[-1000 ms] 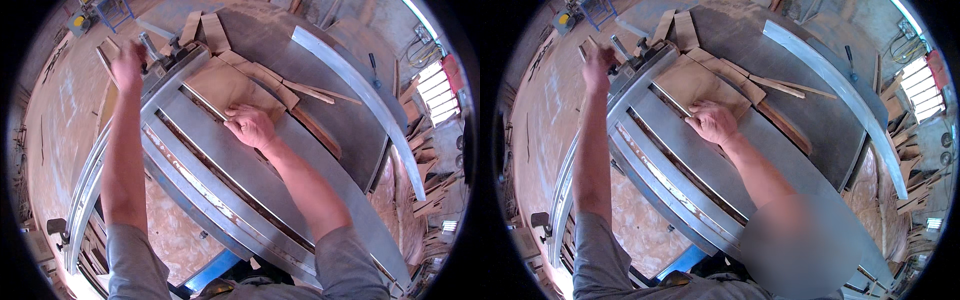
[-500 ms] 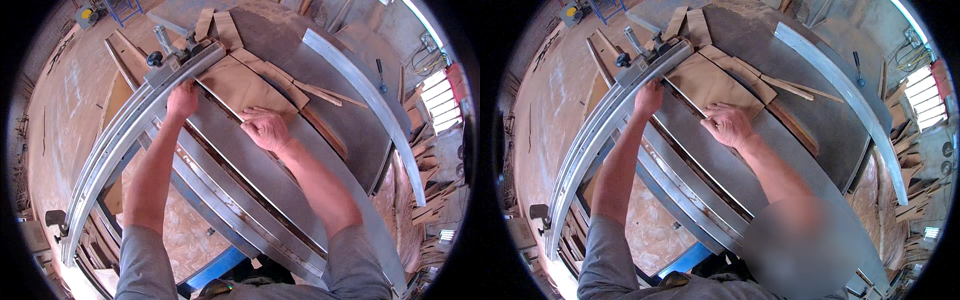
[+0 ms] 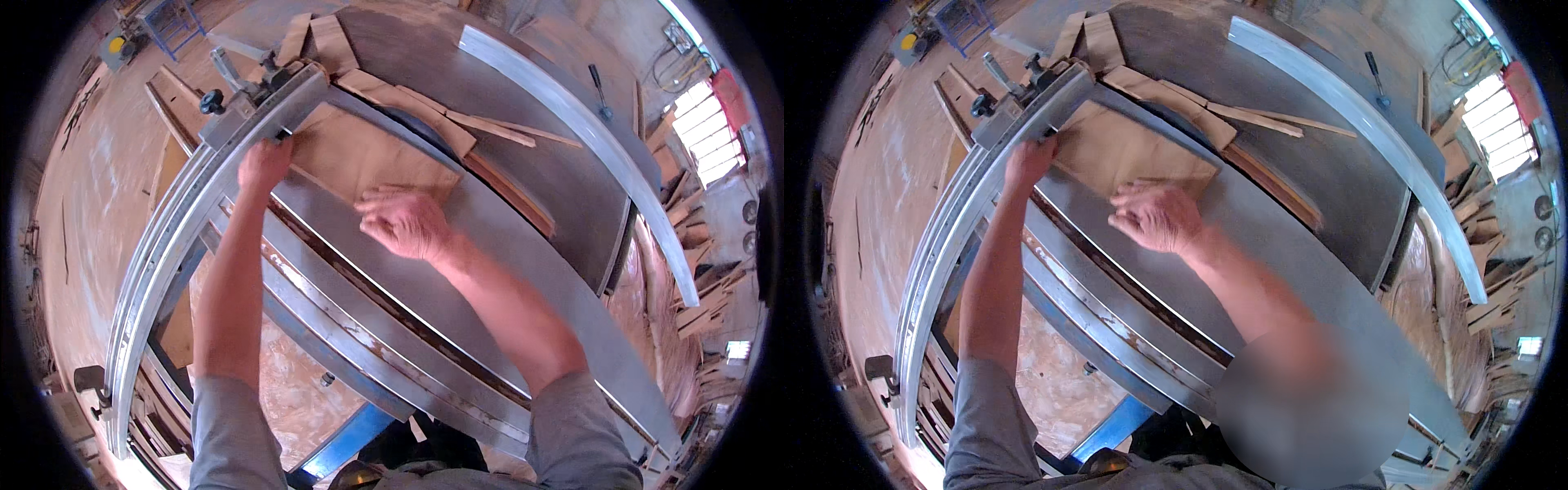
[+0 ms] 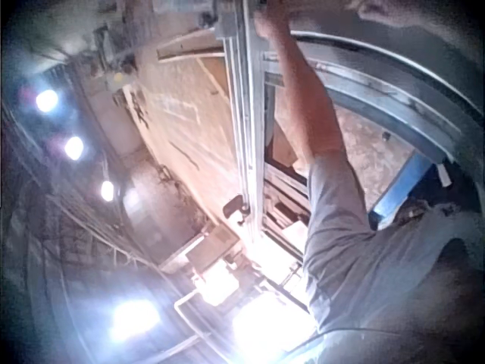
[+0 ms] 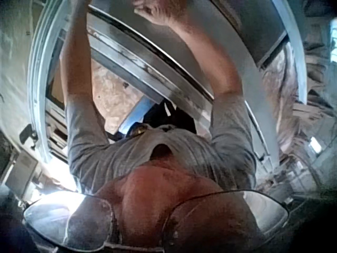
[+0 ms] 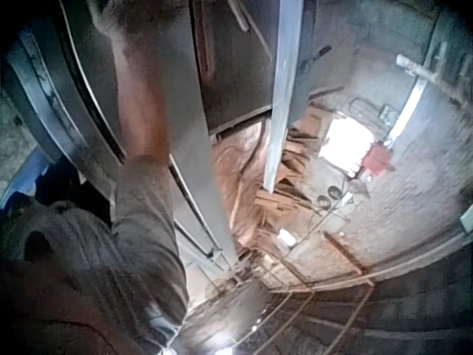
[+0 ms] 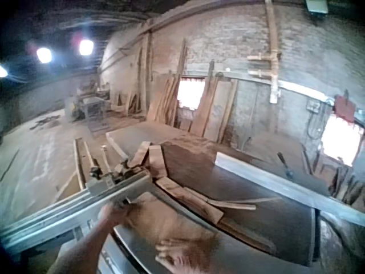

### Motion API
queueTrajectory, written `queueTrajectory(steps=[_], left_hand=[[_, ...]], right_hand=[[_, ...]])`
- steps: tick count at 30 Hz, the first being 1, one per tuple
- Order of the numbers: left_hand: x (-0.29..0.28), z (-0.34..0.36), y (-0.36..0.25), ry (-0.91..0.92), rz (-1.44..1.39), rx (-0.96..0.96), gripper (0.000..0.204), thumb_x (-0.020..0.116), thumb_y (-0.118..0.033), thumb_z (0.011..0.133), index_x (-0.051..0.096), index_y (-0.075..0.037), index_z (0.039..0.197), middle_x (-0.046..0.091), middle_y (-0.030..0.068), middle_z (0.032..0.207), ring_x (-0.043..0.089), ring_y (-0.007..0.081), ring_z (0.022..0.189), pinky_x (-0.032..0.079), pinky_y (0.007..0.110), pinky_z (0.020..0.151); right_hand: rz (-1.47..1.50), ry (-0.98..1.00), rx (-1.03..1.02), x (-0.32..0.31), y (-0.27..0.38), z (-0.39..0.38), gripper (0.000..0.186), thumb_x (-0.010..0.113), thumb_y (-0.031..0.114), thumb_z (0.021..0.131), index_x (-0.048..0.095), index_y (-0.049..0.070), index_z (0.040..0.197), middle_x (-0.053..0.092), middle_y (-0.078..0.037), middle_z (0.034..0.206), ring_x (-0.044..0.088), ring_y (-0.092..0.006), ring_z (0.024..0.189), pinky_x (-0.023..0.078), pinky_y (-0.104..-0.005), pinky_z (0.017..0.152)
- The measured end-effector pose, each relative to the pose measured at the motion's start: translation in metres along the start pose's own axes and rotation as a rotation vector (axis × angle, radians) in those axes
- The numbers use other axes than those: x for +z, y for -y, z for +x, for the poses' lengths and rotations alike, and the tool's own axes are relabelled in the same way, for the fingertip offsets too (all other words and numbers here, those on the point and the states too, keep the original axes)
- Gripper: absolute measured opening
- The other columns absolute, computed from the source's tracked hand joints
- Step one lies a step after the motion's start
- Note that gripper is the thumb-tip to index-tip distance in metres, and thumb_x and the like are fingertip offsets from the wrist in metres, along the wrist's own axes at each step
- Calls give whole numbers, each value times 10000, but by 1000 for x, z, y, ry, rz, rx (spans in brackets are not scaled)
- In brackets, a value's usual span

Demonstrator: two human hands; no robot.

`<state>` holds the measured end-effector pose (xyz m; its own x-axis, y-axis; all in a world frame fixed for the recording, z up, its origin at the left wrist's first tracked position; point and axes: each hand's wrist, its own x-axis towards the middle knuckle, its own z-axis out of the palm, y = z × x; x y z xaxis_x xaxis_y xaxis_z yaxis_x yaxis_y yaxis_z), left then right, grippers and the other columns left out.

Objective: The person uses a table saw to cut rectangular wooden boards into smaller pieces. They repeatedly position the wood against the fence, push it through the blade, and remove the cut sections. The person handles the wood by hand, guiding it through the machine and stacking the resulting pieces.

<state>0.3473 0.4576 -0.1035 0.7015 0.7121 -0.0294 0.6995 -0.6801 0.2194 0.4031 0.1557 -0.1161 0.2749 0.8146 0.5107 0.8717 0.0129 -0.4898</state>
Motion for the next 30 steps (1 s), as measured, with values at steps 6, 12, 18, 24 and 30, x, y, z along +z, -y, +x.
queueTrajectory(steps=[6, 12, 18, 24, 30], left_hand=[[-19, -100, 12, 110, 25, -25, 581, 513, -556, 869, 675, -24, 1039, 667, 232, 1056, 611, 400, 1058, 474, 475, 903], [-9, -157, 8, -41, -89, 86, 352, 523, -365, 904, 678, -99, 1073, 635, 193, 1076, 611, 380, 1024, 482, 480, 882], [7, -201, 12, -87, -410, 39, 283, 551, -238, 900, 641, -39, 1079, 668, 148, 1013, 663, 326, 934, 511, 420, 808], [-4, -327, 15, -96, -1555, -211, 198, 577, 24, 852, 594, -38, 1039, 622, 46, 956, 632, 163, 842, 501, 288, 731], [-30, -463, 22, -338, -2011, -259, 350, 499, 55, 849, 545, -97, 1162, 567, 25, 932, 572, 146, 787, 494, 301, 737]], right_hand=[[30, -79, -58, -26, 53, -69, 140, 744, 175, 762, 663, 66, 795, 699, -67, 1071, 638, -279, 1078, 486, -419, 971], [-454, -137, 787, -34, 99, -136, 673, 694, 254, 840, 388, -76, 1340, 337, -361, 1408, 318, -485, 1332, 299, -535, 1093], [261, -392, 951, -38, 121, -157, 541, 591, 194, 922, 404, -71, 1355, 456, -268, 1379, 488, -358, 1237, 393, -424, 1035], [776, -641, 1156, -78, 161, -189, 461, 596, 108, 914, 460, -23, 1336, 551, -106, 1238, 567, -158, 1031, 459, -321, 898], [1302, -494, 994, -86, 215, -235, 471, 534, 92, 939, 404, 26, 1386, 503, -110, 1325, 518, -258, 1206, 433, -437, 1007]])
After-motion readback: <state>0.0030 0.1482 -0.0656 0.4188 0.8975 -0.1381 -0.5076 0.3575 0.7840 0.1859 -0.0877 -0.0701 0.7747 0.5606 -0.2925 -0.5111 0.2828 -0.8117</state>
